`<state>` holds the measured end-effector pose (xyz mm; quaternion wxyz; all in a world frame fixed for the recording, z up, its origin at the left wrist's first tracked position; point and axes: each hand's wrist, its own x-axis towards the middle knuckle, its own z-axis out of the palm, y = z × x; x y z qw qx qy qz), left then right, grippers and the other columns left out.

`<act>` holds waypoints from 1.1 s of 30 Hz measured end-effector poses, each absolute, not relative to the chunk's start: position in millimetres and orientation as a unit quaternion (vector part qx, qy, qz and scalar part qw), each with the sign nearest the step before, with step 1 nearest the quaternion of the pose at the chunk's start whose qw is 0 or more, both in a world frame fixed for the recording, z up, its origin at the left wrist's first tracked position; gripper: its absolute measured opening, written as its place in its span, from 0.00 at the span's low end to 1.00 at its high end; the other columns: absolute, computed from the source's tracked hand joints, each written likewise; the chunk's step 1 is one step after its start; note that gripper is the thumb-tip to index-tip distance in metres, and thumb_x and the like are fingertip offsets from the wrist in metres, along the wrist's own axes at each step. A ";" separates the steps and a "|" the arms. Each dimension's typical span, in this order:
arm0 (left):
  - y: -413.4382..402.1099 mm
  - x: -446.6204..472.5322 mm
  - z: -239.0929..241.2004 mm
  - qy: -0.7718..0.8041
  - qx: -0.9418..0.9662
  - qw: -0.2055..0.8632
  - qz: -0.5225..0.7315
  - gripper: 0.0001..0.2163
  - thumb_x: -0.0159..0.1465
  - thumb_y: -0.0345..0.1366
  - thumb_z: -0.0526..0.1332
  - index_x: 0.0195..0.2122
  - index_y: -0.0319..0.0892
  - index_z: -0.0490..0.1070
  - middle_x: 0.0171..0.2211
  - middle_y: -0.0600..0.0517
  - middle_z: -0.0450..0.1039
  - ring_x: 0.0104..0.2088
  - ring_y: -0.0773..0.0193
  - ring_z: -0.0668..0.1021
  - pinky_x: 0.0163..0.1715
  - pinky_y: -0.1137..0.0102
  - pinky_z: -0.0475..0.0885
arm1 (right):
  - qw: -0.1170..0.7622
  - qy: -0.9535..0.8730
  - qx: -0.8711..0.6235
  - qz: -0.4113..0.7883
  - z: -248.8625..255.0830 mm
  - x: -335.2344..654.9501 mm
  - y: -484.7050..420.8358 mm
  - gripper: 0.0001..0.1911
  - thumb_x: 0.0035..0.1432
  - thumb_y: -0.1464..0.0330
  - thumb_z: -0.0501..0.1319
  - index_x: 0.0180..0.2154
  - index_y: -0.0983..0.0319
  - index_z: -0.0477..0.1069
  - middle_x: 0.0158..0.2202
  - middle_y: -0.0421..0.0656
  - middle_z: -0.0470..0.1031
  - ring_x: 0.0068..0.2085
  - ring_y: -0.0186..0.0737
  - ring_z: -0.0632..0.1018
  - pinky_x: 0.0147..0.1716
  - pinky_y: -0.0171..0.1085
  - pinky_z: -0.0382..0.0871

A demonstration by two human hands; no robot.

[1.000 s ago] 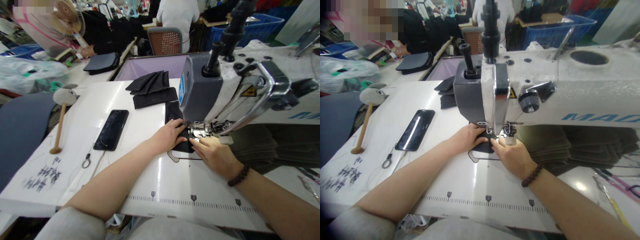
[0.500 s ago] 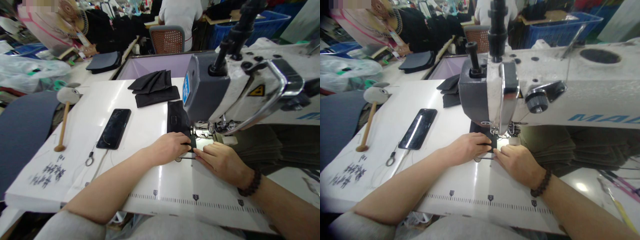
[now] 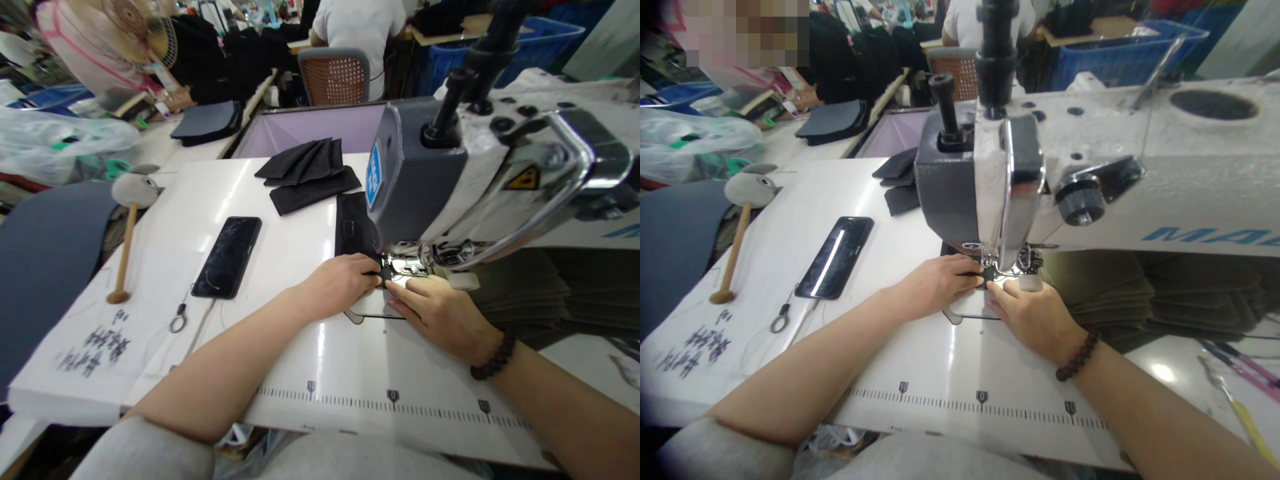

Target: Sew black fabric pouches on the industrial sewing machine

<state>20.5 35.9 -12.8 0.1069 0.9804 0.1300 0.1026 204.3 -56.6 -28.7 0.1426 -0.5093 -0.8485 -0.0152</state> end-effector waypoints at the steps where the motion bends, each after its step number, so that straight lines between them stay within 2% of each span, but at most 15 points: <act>1: 36.6 20.9 -12.6 0.132 0.980 0.106 0.100 0.09 0.64 0.31 0.52 0.36 0.36 0.72 0.40 0.48 0.69 0.41 0.61 0.71 0.43 0.68 0.68 | 0.143 -0.846 -0.514 -0.012 -29.1 204.3 -56.1 0.19 0.64 0.63 0.45 0.41 0.65 0.70 0.26 0.43 0.69 0.28 0.37 0.69 0.28 0.34 0.59; 9: 41.5 24.9 -14.7 0.158 0.978 0.094 0.100 0.10 0.64 0.32 0.52 0.37 0.36 0.72 0.41 0.48 0.69 0.42 0.61 0.71 0.43 0.68 0.69 | 0.131 -0.835 -0.534 0.001 -32.6 205.0 -50.7 0.18 0.63 0.64 0.47 0.45 0.67 0.68 0.31 0.47 0.72 0.32 0.39 0.71 0.34 0.36 0.62; 16: 44.8 28.2 -16.9 0.178 0.975 0.076 0.109 0.08 0.63 0.31 0.54 0.35 0.36 0.71 0.38 0.49 0.70 0.41 0.62 0.72 0.43 0.69 0.69 | 0.131 -0.833 -0.538 0.005 -34.3 204.9 -50.4 0.16 0.62 0.65 0.49 0.45 0.67 0.68 0.33 0.47 0.72 0.33 0.40 0.71 0.36 0.37 0.62; 29: 49.6 30.2 -17.2 0.177 0.974 0.070 0.124 0.12 0.65 0.31 0.49 0.33 0.35 0.71 0.35 0.47 0.70 0.36 0.62 0.72 0.37 0.69 0.69 | 0.122 -0.829 -0.546 -0.008 -29.7 202.7 -51.0 0.14 0.60 0.65 0.52 0.43 0.65 0.69 0.31 0.45 0.72 0.31 0.40 0.70 0.33 0.37 0.61; 33: 45.5 28.8 -11.9 0.198 0.974 0.071 0.089 0.09 0.64 0.32 0.52 0.37 0.36 0.70 0.37 0.47 0.69 0.38 0.61 0.72 0.38 0.67 0.69 | 0.128 -0.828 -0.546 -0.004 -29.8 203.1 -50.7 0.14 0.60 0.65 0.51 0.43 0.65 0.69 0.30 0.45 0.71 0.31 0.39 0.70 0.32 0.36 0.60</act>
